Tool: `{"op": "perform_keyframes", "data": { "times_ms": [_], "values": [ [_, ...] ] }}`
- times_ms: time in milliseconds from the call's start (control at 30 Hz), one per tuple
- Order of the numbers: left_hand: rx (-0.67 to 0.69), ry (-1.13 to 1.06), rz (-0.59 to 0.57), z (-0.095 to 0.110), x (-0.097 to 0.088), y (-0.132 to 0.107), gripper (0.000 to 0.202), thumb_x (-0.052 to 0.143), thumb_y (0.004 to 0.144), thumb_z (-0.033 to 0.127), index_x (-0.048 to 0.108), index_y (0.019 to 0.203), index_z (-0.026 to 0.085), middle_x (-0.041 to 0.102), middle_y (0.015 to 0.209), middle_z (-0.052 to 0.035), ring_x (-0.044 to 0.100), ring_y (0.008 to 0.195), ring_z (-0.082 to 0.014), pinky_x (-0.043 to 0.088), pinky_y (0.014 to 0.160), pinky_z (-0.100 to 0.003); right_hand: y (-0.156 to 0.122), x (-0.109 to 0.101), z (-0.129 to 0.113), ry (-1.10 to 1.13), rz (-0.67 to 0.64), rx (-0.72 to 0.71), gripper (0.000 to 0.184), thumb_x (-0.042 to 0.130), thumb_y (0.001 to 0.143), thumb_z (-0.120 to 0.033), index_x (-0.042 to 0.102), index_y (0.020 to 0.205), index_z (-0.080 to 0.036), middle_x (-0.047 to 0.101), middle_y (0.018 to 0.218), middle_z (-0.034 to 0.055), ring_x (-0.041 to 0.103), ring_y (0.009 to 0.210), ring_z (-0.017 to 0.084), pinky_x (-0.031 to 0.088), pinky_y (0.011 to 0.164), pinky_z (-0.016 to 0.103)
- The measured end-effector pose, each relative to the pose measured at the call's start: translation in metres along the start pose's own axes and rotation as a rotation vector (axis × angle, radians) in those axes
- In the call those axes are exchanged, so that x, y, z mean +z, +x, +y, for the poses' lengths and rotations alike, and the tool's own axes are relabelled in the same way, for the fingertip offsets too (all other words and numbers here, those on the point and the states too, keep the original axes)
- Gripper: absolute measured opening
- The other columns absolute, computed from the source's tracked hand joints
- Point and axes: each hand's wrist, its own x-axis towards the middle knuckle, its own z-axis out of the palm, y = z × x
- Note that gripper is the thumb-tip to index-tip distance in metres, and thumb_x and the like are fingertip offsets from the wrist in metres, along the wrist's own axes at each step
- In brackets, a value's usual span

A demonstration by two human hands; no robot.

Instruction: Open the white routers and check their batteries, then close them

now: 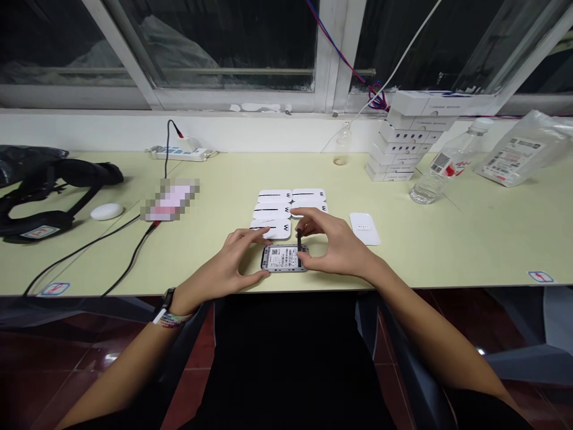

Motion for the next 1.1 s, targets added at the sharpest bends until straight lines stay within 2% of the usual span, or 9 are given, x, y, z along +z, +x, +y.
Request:
{"op": "perform_keyframes", "data": {
  "times_ms": [267, 500, 633, 700, 800, 867, 1000, 1067, 1100],
  "values": [
    [0.008, 0.016, 0.022, -0.001, 0.001, -0.001, 0.090, 0.079, 0.100, 0.040, 0.028, 0.174, 0.036, 0.062, 0.152, -0.0101, 0.045, 0.150, -0.0367, 0.043, 0.127, -0.059, 0.020, 0.014, -0.013, -0.164, -0.107, -0.049, 0.065, 0.078, 0.085, -0.025, 0.060, 0.147, -0.028, 0.076, 0.130, 0.0085, 0.078, 0.110, 0.030, 0.064, 0.100, 0.048],
    [-0.012, 0.012, 0.027, 0.003, 0.000, 0.000, 0.092, 0.080, 0.098, 0.040, 0.028, 0.174, 0.036, 0.063, 0.147, -0.0098, 0.050, 0.145, -0.0371, 0.047, 0.123, -0.057, 0.022, 0.031, -0.018, -0.262, -0.160, -0.116, 0.057, 0.075, 0.089, -0.022, 0.059, 0.143, -0.026, 0.077, 0.124, 0.0079, 0.074, 0.106, 0.028, 0.061, 0.088, 0.042],
    [0.001, 0.015, 0.021, 0.001, 0.001, -0.001, 0.090, 0.078, 0.100, 0.044, 0.027, 0.175, 0.036, 0.061, 0.152, -0.0099, 0.048, 0.148, -0.0362, 0.046, 0.124, -0.056, 0.020, 0.038, -0.012, -0.305, -0.207, -0.109, 0.047, 0.075, 0.090, -0.022, 0.062, 0.135, -0.026, 0.077, 0.116, 0.0084, 0.073, 0.100, 0.027, 0.060, 0.080, 0.040],
    [-0.006, 0.013, 0.020, 0.001, 0.001, -0.001, 0.092, 0.078, 0.100, 0.046, 0.026, 0.175, 0.036, 0.061, 0.152, -0.0103, 0.047, 0.149, -0.0371, 0.046, 0.124, -0.057, 0.018, 0.041, -0.006, -0.312, -0.222, -0.138, 0.035, 0.076, 0.091, -0.022, 0.067, 0.125, -0.025, 0.077, 0.114, 0.0094, 0.072, 0.101, 0.028, 0.061, 0.083, 0.042],
    [-0.012, 0.019, 0.018, 0.002, 0.001, 0.000, 0.092, 0.079, 0.100, 0.045, 0.027, 0.175, 0.035, 0.063, 0.149, -0.0109, 0.048, 0.147, -0.0375, 0.045, 0.124, -0.058, 0.012, 0.043, 0.001, -0.284, -0.201, -0.246, 0.010, 0.071, 0.100, -0.021, 0.074, 0.107, -0.026, 0.079, 0.113, 0.0080, 0.069, 0.113, 0.030, 0.061, 0.098, 0.050],
    [-0.011, 0.019, 0.018, 0.003, 0.001, 0.001, 0.091, 0.079, 0.100, 0.044, 0.029, 0.175, 0.035, 0.064, 0.148, -0.0106, 0.047, 0.147, -0.0373, 0.044, 0.125, -0.058, 0.006, 0.040, 0.003, -0.296, -0.177, -0.277, 0.013, 0.066, 0.105, -0.021, 0.077, 0.102, -0.028, 0.079, 0.117, 0.0072, 0.066, 0.123, 0.031, 0.060, 0.105, 0.055],
    [-0.013, 0.011, 0.028, 0.002, 0.000, 0.001, 0.091, 0.080, 0.098, 0.040, 0.030, 0.174, 0.035, 0.066, 0.147, -0.0100, 0.047, 0.147, -0.0376, 0.043, 0.125, -0.059, -0.009, 0.021, 0.010, -0.342, -0.133, -0.197, 0.016, 0.068, 0.105, -0.025, 0.078, 0.093, -0.027, 0.074, 0.125, 0.0110, 0.065, 0.125, 0.033, 0.061, 0.101, 0.057],
    [-0.007, 0.007, 0.028, 0.002, 0.000, 0.001, 0.091, 0.079, 0.098, 0.039, 0.030, 0.174, 0.033, 0.066, 0.147, -0.0098, 0.047, 0.147, -0.0372, 0.043, 0.125, -0.059, -0.017, 0.003, 0.022, -0.398, -0.049, -0.104, 0.021, 0.068, 0.105, -0.029, 0.076, 0.085, -0.026, 0.073, 0.123, 0.0124, 0.067, 0.121, 0.034, 0.061, 0.098, 0.058],
    [-0.004, 0.005, 0.025, 0.001, 0.000, 0.000, 0.091, 0.079, 0.099, 0.038, 0.029, 0.174, 0.033, 0.066, 0.147, -0.0098, 0.047, 0.147, -0.0368, 0.042, 0.125, -0.058, -0.021, -0.007, 0.030, -0.462, 0.036, -0.047, 0.025, 0.066, 0.105, -0.032, 0.074, 0.082, -0.026, 0.073, 0.119, 0.0131, 0.068, 0.116, 0.035, 0.061, 0.095, 0.059]
  ]
}}
